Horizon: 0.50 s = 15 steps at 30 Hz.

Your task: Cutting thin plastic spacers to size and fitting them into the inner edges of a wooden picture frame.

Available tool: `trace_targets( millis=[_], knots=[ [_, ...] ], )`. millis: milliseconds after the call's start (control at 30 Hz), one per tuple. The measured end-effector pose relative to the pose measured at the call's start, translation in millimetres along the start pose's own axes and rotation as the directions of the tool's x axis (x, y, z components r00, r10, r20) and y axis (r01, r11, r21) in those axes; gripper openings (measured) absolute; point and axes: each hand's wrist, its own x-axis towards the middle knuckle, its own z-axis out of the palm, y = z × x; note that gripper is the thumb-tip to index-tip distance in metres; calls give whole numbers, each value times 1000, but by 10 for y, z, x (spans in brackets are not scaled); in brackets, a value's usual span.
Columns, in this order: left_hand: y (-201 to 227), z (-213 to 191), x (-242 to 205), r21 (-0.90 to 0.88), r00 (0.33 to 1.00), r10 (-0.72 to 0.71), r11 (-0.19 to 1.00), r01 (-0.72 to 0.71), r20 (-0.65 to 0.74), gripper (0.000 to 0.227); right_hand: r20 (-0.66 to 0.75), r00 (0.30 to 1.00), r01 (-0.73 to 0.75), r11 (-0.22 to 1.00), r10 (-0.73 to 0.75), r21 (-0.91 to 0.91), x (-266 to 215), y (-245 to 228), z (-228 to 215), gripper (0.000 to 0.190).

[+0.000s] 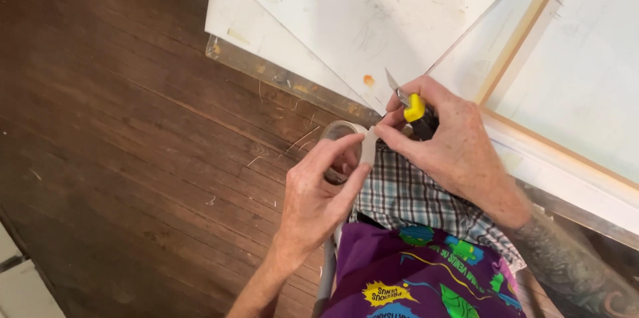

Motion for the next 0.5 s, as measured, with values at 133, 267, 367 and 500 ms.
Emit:
trace_targets(
  millis=[133, 267, 367, 500],
  knots=[
    [64, -71, 6, 17, 990, -139, 990, 139, 2, 17, -1, 1000, 14, 1000, -14, -27, 37, 29, 54, 20],
    [-57, -77, 49, 83, 996, -66, 995, 61, 65, 43, -6, 1000, 11, 999, -12, -39, 72, -16, 24, 19],
    [-45, -99, 147, 135, 987, -61, 990, 41, 148, 42, -12, 1000, 15, 992, -16, -129, 129, 25, -5, 16],
    [-3, -77, 295, 286, 986, 122, 946, -151, 117, 20, -42, 994, 88, 971, -100, -221, 246, 77, 24, 19]
  ],
)
